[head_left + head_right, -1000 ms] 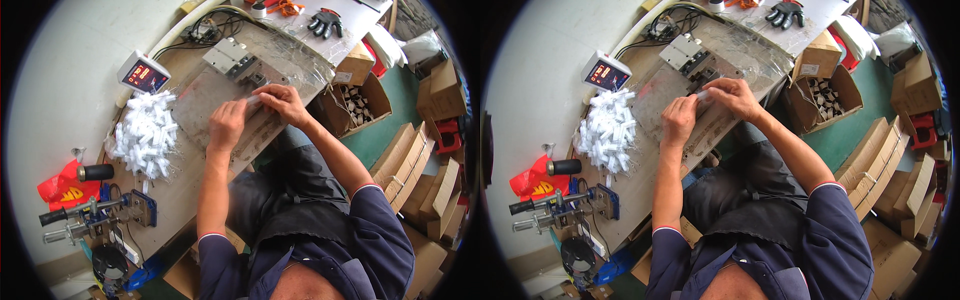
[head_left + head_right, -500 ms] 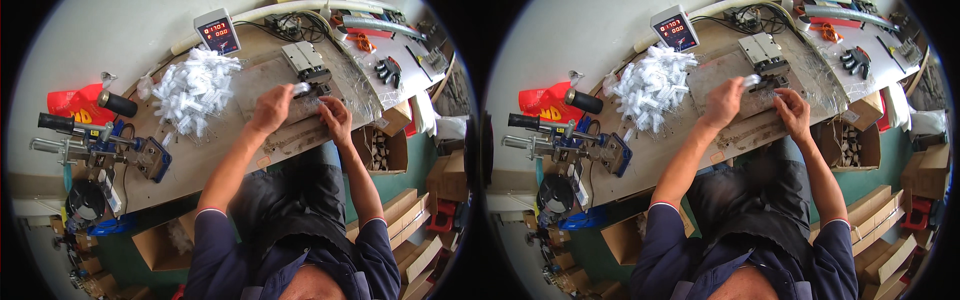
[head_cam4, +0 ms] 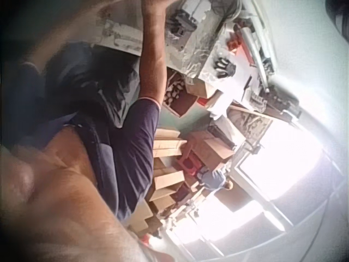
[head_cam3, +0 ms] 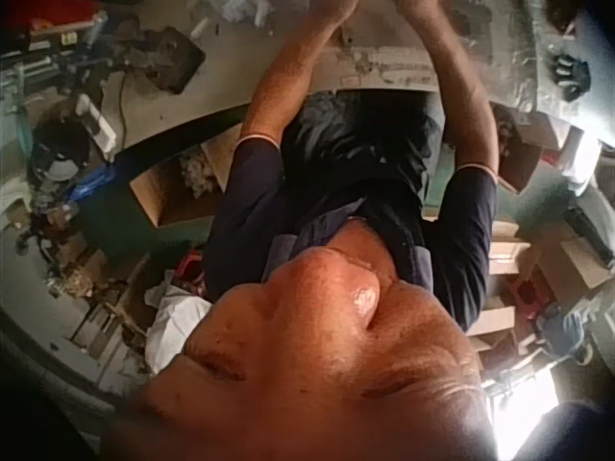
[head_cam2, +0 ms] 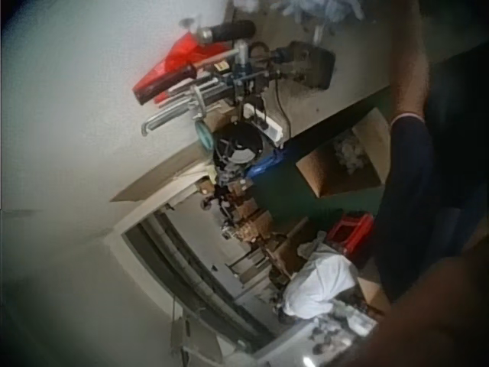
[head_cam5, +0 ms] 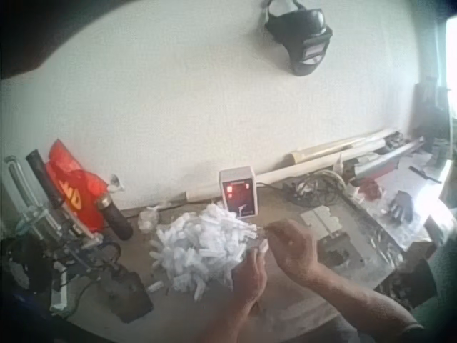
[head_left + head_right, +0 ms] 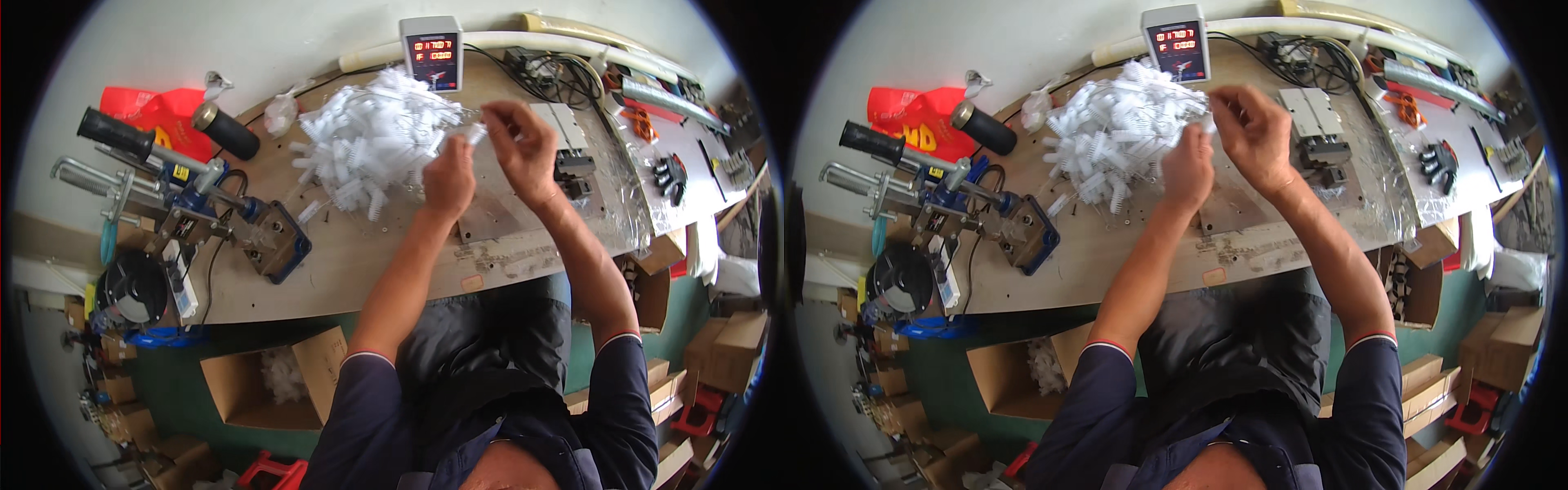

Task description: The person assembles small white plastic components by inserting metal rods into them by hand, then pressing them together using a manual lever press.

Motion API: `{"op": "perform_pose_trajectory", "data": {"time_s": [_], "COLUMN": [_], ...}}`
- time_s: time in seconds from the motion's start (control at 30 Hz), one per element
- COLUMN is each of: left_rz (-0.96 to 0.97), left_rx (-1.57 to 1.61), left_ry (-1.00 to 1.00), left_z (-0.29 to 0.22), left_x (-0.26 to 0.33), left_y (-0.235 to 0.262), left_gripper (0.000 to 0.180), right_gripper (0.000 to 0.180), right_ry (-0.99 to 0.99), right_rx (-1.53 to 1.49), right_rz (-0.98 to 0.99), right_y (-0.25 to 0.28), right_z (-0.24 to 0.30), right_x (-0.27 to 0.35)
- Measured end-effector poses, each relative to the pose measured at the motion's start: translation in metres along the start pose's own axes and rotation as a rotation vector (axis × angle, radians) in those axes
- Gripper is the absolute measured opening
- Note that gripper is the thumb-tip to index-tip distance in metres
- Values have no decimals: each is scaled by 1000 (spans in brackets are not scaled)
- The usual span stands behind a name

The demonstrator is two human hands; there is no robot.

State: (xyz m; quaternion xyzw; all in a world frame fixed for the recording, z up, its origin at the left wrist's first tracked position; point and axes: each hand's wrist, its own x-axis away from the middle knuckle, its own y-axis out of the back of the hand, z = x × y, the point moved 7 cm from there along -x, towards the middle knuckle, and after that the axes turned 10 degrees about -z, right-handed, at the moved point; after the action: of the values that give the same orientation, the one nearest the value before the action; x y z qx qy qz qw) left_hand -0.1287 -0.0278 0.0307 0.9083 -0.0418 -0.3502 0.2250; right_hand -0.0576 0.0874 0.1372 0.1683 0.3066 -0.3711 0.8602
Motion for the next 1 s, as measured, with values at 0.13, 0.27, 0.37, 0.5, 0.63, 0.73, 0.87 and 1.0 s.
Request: {"op": "perform_pose_trajectory", "data": {"time_s": [0.13,0.27,0.37,0.5,0.63,0.73,0.87,1.0], "left_rz": [-22,96,211,163,162,176,183,107], "left_rx": [105,403,913,910,672,668,499,612], "left_ry": [-286,11,377,415,377,424,365,340], "left_z": [-14,15,44,57,51,48,46,38], "left_x": [7,15,19,16,19,18,15,15], "left_y": [-10,-32,-59,-67,-56,-52,-48,-45], "left_gripper": [22,25,29,28,26,26,24,15], "right_gripper": [13,11,12,13,14,15,13,12], "right_ry": [380,445,469,371,334,343,292,292], "right_rx": [200,657,720,775,753,717,750,758], "right_rz": [211,609,671,723,760,705,764,831], "right_y": [-51,-120,-145,-158,-160,-160,-164,-167], "right_z": [36,4,-16,-34,-34,-30,-33,-32], "right_x": [-4,29,35,27,29,29,27,28]}}
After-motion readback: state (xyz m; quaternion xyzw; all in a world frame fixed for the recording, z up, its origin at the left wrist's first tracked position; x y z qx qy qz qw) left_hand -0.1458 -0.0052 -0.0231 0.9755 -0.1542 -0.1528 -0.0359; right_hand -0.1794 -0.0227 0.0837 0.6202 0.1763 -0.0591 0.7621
